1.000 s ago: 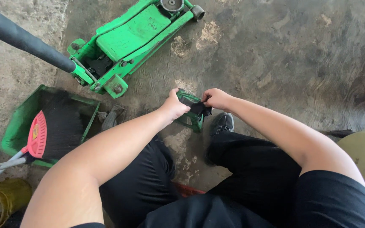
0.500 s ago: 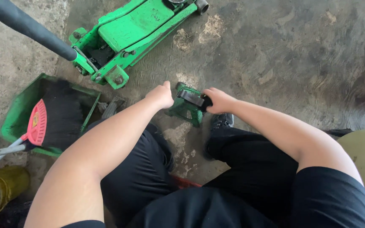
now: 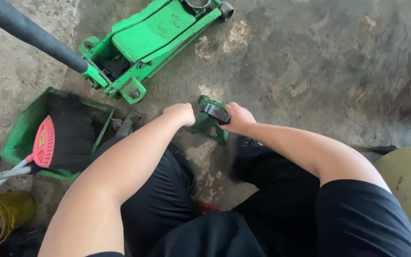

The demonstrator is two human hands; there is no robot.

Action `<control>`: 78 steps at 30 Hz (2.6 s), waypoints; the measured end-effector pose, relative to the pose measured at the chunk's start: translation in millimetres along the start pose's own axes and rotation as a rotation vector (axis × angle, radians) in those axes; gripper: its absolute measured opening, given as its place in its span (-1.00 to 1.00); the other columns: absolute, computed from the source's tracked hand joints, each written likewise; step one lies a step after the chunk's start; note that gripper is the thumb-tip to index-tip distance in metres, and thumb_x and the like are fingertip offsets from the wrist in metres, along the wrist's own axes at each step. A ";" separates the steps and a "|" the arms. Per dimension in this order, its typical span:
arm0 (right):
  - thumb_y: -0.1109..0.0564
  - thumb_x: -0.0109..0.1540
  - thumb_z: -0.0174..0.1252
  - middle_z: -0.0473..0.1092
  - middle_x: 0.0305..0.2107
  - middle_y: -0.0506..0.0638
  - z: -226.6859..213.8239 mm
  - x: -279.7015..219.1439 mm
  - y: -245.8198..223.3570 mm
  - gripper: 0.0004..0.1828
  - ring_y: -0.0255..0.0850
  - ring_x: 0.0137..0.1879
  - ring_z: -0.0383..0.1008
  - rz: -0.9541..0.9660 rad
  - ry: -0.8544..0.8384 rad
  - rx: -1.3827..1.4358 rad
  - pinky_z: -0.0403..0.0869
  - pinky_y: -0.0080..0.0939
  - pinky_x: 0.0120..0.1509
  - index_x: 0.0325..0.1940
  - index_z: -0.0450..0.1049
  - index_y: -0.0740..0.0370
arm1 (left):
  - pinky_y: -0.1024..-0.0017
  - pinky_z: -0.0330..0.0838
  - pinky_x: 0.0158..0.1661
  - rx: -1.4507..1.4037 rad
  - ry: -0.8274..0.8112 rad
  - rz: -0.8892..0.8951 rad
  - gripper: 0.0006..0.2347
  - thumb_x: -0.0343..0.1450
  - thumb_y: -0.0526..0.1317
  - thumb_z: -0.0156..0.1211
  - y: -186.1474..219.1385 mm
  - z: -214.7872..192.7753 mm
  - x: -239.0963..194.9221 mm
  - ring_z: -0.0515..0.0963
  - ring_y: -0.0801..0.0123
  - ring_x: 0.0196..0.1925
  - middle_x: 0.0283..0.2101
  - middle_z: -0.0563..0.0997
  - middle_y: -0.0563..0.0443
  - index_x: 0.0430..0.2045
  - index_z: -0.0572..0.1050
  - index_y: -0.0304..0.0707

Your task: The person cleans a green jack stand using a black cloth, wiping the metal surfaces and crevices. They then place the cleaned stand with others and proceed to wipe the top of a green hydraulic floor jack.

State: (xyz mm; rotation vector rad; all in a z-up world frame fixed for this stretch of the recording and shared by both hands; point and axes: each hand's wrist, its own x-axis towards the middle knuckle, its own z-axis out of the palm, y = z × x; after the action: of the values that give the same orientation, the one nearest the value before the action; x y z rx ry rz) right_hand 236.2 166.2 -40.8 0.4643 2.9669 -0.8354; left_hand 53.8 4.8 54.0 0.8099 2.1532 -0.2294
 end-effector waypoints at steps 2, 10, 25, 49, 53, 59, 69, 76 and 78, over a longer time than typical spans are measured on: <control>-0.24 -0.02 0.41 0.39 -0.11 0.17 -1.1 0.7 0.1 -0.31 0.18 -0.02 0.50 -0.004 -0.011 -0.021 0.52 0.11 0.03 -0.01 0.44 0.23 | 0.10 0.53 0.07 0.007 -0.015 0.001 -0.64 0.34 -0.23 0.17 -1.9 -3.8 -1.1 0.60 0.01 0.19 0.16 0.61 -0.15 0.05 0.56 -0.22; -0.29 -0.01 0.42 0.41 -0.08 0.22 -16.5 17.1 1.1 -0.27 0.22 0.03 0.48 0.082 0.095 0.003 0.49 0.12 0.07 0.02 0.47 0.23 | 0.05 0.51 0.02 -0.012 -0.048 0.036 -0.65 0.34 -0.09 0.21 -2.1 -3.6 8.7 0.62 0.00 0.11 0.07 0.63 -0.11 -0.03 0.60 -0.20; -0.33 -0.08 0.48 0.43 0.04 0.26 -18.7 35.5 12.6 -0.09 0.17 0.19 0.43 0.287 0.108 -0.030 0.42 0.06 0.27 0.13 0.48 0.36 | 0.02 0.52 0.01 0.011 -0.019 0.131 -0.70 0.33 -0.14 0.22 -3.1 7.1 32.3 0.64 -0.06 0.07 0.03 0.65 -0.20 -0.11 0.62 -0.23; -0.16 -0.11 0.57 0.51 -0.31 0.23 4.0 13.0 -4.8 -0.40 0.17 -0.16 0.55 0.485 0.725 0.176 0.49 0.08 -0.06 -0.25 0.53 0.31 | 0.07 0.55 -0.01 -0.062 0.013 0.205 -0.70 0.32 -0.30 0.08 16.2 -22.0 2.9 0.67 -0.07 0.03 0.00 0.67 -0.30 -0.12 0.63 -0.36; -0.19 -0.07 0.53 0.50 -0.33 0.24 15.1 21.6 -22.6 -0.43 0.20 -0.14 0.52 0.630 0.680 0.208 0.48 0.10 -0.01 -0.36 0.45 0.30 | 0.06 0.52 0.02 -0.067 0.063 0.201 -0.70 0.36 -0.20 0.11 20.3 -17.1 15.8 0.63 -0.07 0.08 0.05 0.62 -0.27 -0.08 0.59 -0.33; -0.20 -0.11 0.52 0.45 -0.27 0.23 33.7 37.0 -58.0 -0.38 0.22 -0.10 0.49 0.652 0.654 0.208 0.47 0.14 -0.02 -0.35 0.40 0.30 | 0.07 0.52 0.04 -0.068 0.066 0.162 -0.66 0.39 -0.07 0.18 8.6 -21.3 9.1 0.61 -0.05 0.11 0.08 0.61 -0.24 -0.06 0.60 -0.31; -0.23 -0.11 0.52 0.44 -0.23 0.19 46.5 37.1 -83.7 -0.37 0.20 -0.09 0.49 0.677 0.642 0.204 0.47 0.14 -0.03 -0.30 0.41 0.25 | 0.03 0.46 0.05 -0.258 0.199 0.201 -0.67 0.38 -0.20 0.14 4.0 -8.4 33.6 0.58 -0.15 0.10 0.01 0.59 -0.38 0.00 0.44 -0.37; -0.14 -0.03 0.51 0.42 -0.21 0.18 68.7 20.8 -92.8 -0.42 0.18 -0.09 0.47 0.658 0.674 0.290 0.45 0.10 -0.05 -0.27 0.38 0.27 | 0.02 0.46 0.03 -0.286 0.217 0.268 -0.61 0.40 -0.08 0.22 13.7 -1.5 37.2 0.59 -0.19 0.06 -0.05 0.61 -0.42 -0.02 0.42 -0.42; -0.07 0.00 0.49 0.38 -0.25 0.20 81.9 12.4 -86.1 -0.44 0.17 -0.13 0.45 0.465 0.819 0.406 0.46 0.07 -0.05 -0.24 0.34 0.31 | 0.00 0.46 0.01 -0.317 0.240 0.312 -0.58 0.38 -0.07 0.25 16.4 2.8 39.8 0.59 -0.21 0.04 -0.06 0.61 -0.42 0.01 0.40 -0.40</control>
State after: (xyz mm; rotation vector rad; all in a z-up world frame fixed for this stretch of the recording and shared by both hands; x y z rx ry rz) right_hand 194.7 57.7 -68.6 1.8168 3.0303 -1.4452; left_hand 47.1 35.2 24.2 1.0071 2.1676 0.3775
